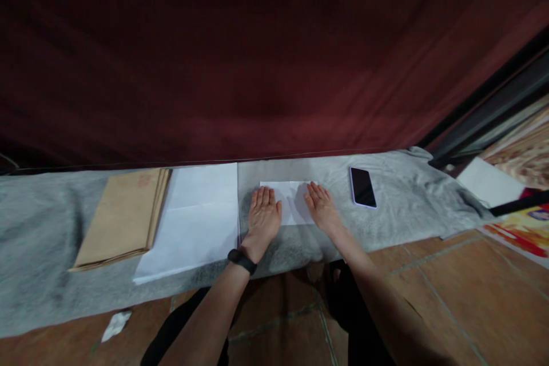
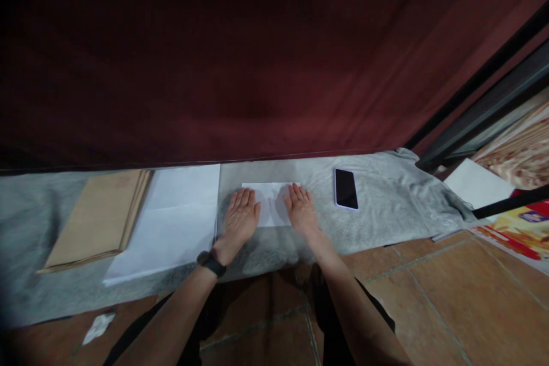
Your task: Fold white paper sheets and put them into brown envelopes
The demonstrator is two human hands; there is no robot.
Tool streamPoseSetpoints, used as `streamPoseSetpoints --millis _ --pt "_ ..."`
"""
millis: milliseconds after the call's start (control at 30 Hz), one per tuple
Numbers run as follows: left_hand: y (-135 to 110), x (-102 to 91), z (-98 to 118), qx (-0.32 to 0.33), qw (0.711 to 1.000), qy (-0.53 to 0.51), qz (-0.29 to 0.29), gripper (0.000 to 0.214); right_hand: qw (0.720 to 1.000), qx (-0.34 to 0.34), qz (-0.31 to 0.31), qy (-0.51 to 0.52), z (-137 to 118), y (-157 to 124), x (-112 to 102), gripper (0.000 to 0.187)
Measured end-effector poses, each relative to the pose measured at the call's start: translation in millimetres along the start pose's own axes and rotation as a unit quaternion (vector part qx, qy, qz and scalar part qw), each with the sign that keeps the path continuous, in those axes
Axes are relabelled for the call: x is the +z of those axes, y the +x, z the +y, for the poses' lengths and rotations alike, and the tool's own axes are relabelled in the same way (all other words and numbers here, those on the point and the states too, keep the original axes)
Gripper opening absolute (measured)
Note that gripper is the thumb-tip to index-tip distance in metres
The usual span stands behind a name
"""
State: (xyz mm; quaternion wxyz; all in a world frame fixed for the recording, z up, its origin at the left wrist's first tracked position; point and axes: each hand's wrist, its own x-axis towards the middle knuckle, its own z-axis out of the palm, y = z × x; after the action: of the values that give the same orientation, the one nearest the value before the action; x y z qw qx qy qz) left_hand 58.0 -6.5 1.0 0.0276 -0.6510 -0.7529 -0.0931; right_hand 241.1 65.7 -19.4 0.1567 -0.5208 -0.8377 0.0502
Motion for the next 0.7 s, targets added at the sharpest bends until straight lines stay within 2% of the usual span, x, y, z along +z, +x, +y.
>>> streamPoseSetpoints --millis 133,267,433,700 --pt "13.7 1.8 16.2 0.047 0.998 -0.052 0.006 0.054 0.998 -0.056 -0.007 0.041 -28.8 11.4 7.6 0.053" --pt "20.2 12.2 22.5 0.039 0.997 -0.057 -0.026 0.055 0.998 -0.052 -0.031 0.033 -41.8 17.3 14.0 0.051" --pt "19.3 20.5 13.5 0.033 0.998 -0.045 -0.030 0.055 0.998 -0.050 -0.030 -0.009 -42.3 17.0 18.0 0.050" --pt "13.4 20.9 -0.2 -0.006 1.000 -0.015 0.002 0.057 0.999 -0.030 0.007 -0.039 -28.7 9.2 21.9 0.054"
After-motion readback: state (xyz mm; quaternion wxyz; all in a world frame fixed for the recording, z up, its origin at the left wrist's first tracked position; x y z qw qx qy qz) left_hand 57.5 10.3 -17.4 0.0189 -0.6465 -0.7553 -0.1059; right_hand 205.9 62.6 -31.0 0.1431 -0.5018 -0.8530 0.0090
